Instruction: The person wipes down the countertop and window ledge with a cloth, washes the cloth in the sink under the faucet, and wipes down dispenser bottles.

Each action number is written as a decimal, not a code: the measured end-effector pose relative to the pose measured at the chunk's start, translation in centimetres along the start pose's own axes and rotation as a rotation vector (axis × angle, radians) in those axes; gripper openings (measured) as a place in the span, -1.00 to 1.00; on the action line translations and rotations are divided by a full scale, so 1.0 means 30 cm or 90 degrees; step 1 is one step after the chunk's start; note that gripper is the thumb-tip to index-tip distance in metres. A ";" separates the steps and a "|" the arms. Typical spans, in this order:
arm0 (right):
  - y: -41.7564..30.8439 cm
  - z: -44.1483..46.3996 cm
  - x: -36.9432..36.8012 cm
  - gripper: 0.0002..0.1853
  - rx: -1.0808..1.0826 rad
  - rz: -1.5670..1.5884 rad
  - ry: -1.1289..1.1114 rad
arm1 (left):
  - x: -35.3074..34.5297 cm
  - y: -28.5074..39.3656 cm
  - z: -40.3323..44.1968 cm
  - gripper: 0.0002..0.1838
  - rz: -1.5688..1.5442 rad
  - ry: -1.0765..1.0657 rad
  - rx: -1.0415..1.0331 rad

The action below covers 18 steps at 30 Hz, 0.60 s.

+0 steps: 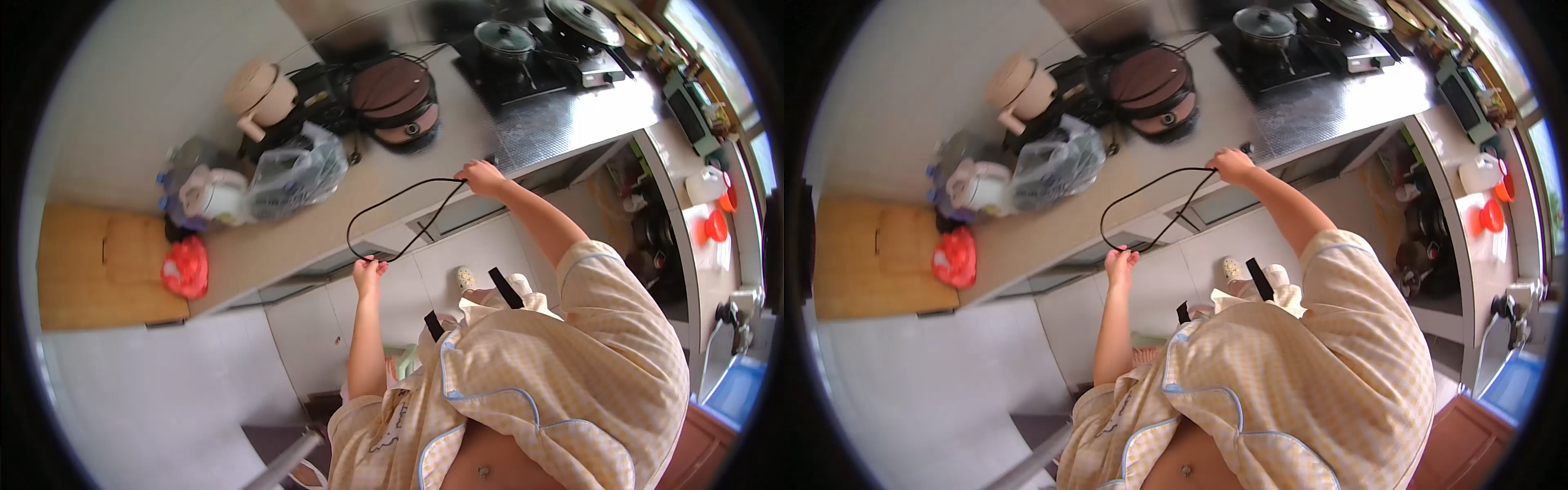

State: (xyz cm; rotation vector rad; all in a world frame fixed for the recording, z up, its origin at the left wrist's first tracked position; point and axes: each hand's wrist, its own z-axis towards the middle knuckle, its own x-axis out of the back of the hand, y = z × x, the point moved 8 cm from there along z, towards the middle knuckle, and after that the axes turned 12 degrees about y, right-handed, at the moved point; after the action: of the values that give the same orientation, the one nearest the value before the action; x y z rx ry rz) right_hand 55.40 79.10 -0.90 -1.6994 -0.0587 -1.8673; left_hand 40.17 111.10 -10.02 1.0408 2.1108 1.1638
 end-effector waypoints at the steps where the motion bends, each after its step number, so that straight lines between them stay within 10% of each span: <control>1: 0.029 0.035 -0.006 -0.65 -0.025 -0.003 0.002 | -0.038 0.007 0.066 -0.79 0.013 -0.001 0.007; 13: 0.210 0.310 -0.293 -0.81 -0.281 -0.057 0.007 | -0.254 0.074 0.589 -0.49 0.281 0.098 -0.029; 15: 0.216 0.327 -0.317 -0.78 -0.296 0.017 -0.002 | -0.331 0.251 0.511 -0.57 0.663 0.247 -0.440; 16: 0.210 0.310 -0.302 -0.69 -0.326 0.093 0.015 | -0.375 0.263 0.469 -0.57 0.677 0.232 -0.440; 18: 0.209 0.279 -0.306 -0.54 -0.346 0.188 -0.037 | -0.661 0.275 0.307 -0.60 0.696 -0.098 -0.601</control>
State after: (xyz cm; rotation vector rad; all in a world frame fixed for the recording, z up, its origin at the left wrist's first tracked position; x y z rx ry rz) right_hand 65.66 81.17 -10.07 -1.9780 0.6979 -1.7001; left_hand 61.38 102.09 -6.20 1.6666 0.5224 2.1182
